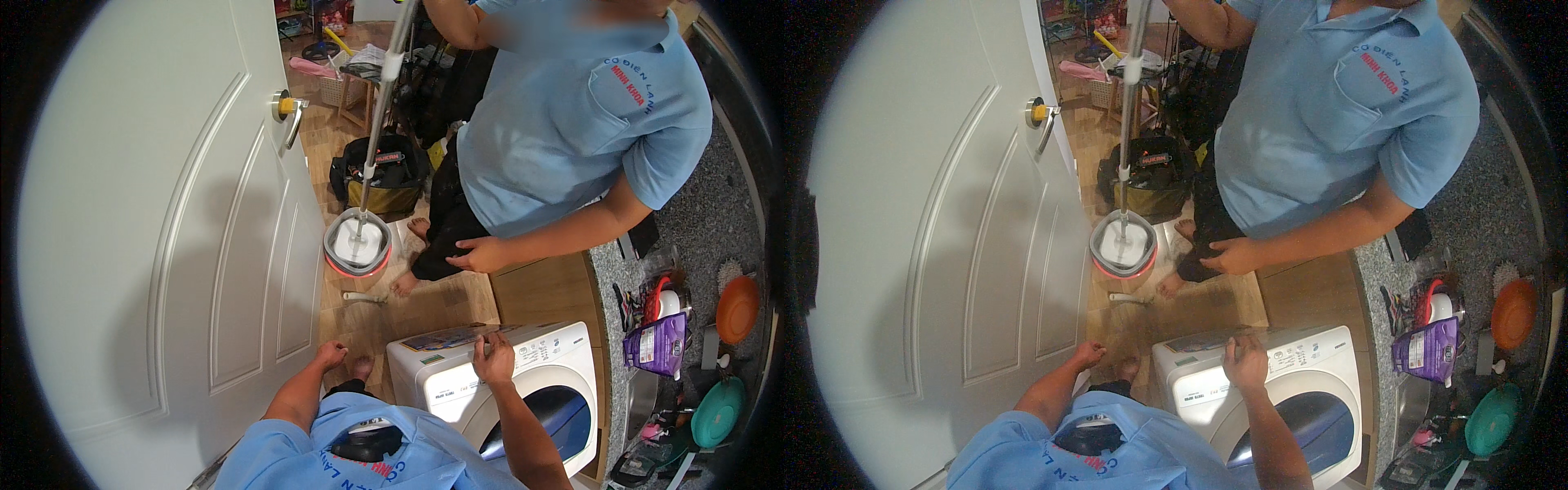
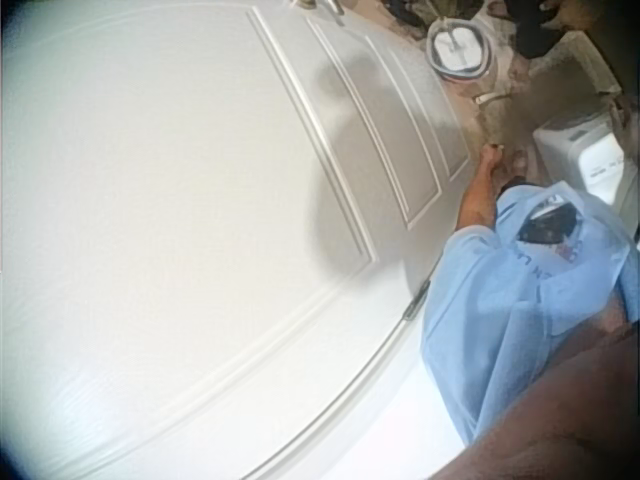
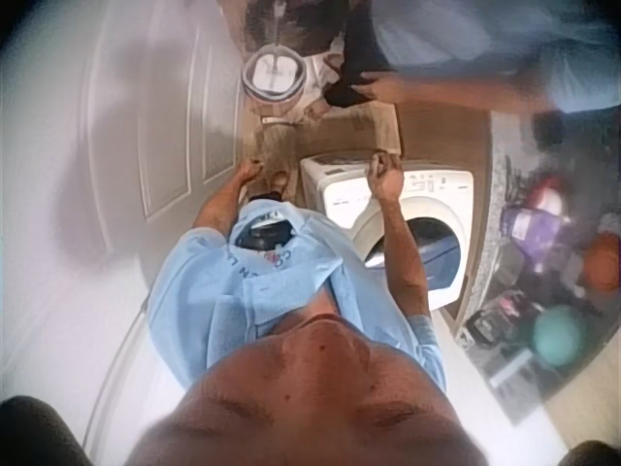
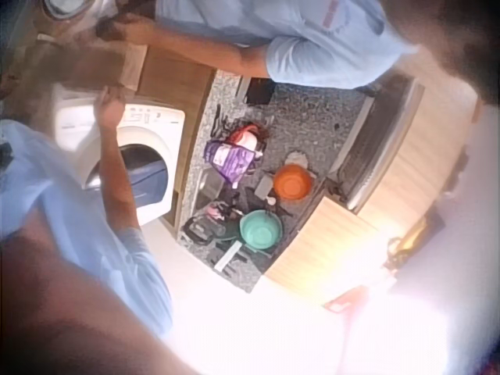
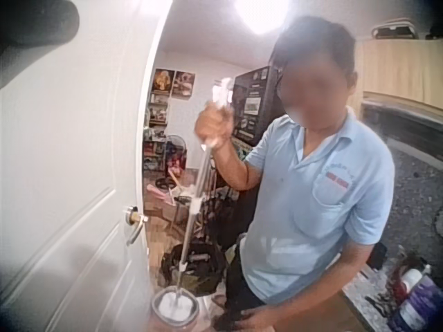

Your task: The person kneels behind a top-loading washing machine and uses a screwdriver to remove screws from the back panel. After removing the panel, the person stands and uses a mop to clean the floor area around the appliance.

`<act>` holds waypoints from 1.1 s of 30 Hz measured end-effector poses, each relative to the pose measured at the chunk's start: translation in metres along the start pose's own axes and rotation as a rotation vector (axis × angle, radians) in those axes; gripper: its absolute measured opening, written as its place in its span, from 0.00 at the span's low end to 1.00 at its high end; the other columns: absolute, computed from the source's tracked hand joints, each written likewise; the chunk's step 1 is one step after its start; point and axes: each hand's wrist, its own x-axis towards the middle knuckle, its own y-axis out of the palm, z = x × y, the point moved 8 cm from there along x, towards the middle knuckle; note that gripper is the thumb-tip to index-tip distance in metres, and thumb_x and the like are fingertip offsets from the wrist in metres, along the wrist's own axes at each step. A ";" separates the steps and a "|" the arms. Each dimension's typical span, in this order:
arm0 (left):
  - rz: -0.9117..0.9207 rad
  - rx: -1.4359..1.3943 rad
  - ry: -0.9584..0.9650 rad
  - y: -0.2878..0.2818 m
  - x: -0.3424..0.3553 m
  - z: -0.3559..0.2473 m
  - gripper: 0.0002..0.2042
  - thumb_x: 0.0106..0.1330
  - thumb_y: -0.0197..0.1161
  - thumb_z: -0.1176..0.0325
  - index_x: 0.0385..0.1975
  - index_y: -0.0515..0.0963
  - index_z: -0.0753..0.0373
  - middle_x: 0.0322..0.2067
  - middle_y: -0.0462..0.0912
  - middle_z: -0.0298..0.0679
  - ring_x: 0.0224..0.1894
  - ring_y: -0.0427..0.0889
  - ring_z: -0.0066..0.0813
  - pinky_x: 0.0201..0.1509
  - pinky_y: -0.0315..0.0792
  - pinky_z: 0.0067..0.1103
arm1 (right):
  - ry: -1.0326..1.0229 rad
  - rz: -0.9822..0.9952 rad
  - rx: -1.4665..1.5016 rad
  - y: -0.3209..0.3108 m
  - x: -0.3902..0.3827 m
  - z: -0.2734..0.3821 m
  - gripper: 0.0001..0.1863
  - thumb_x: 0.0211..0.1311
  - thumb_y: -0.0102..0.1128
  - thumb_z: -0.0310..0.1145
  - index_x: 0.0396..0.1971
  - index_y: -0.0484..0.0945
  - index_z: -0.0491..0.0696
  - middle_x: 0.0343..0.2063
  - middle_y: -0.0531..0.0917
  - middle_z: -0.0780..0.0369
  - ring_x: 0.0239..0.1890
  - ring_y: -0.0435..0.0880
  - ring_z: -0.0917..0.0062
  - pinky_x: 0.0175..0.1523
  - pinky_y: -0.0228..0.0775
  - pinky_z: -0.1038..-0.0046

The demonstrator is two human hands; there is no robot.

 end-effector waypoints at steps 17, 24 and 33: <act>-0.021 0.042 0.044 -0.004 -0.008 -0.011 0.20 0.66 0.65 0.54 0.53 0.83 0.60 0.49 0.88 0.45 0.54 0.85 0.43 0.61 0.75 0.32 | -0.023 -0.039 0.027 0.004 -0.001 -0.007 0.11 0.64 0.61 0.33 0.28 0.80 0.40 0.29 0.81 0.47 0.34 0.82 0.48 0.42 0.74 0.53; -0.030 0.066 0.031 -0.003 -0.005 -0.006 0.20 0.66 0.65 0.54 0.53 0.83 0.59 0.49 0.88 0.45 0.53 0.85 0.41 0.61 0.76 0.31 | -0.021 -0.034 0.036 0.002 -0.001 -0.003 0.11 0.65 0.60 0.33 0.28 0.80 0.40 0.29 0.81 0.48 0.34 0.82 0.49 0.42 0.74 0.54; -0.019 0.068 0.042 -0.004 -0.005 -0.010 0.20 0.67 0.65 0.54 0.53 0.84 0.59 0.51 0.86 0.45 0.56 0.83 0.43 0.64 0.74 0.32 | -0.048 -0.032 0.035 -0.001 0.001 0.002 0.10 0.64 0.61 0.33 0.29 0.79 0.41 0.29 0.81 0.47 0.35 0.81 0.46 0.43 0.74 0.52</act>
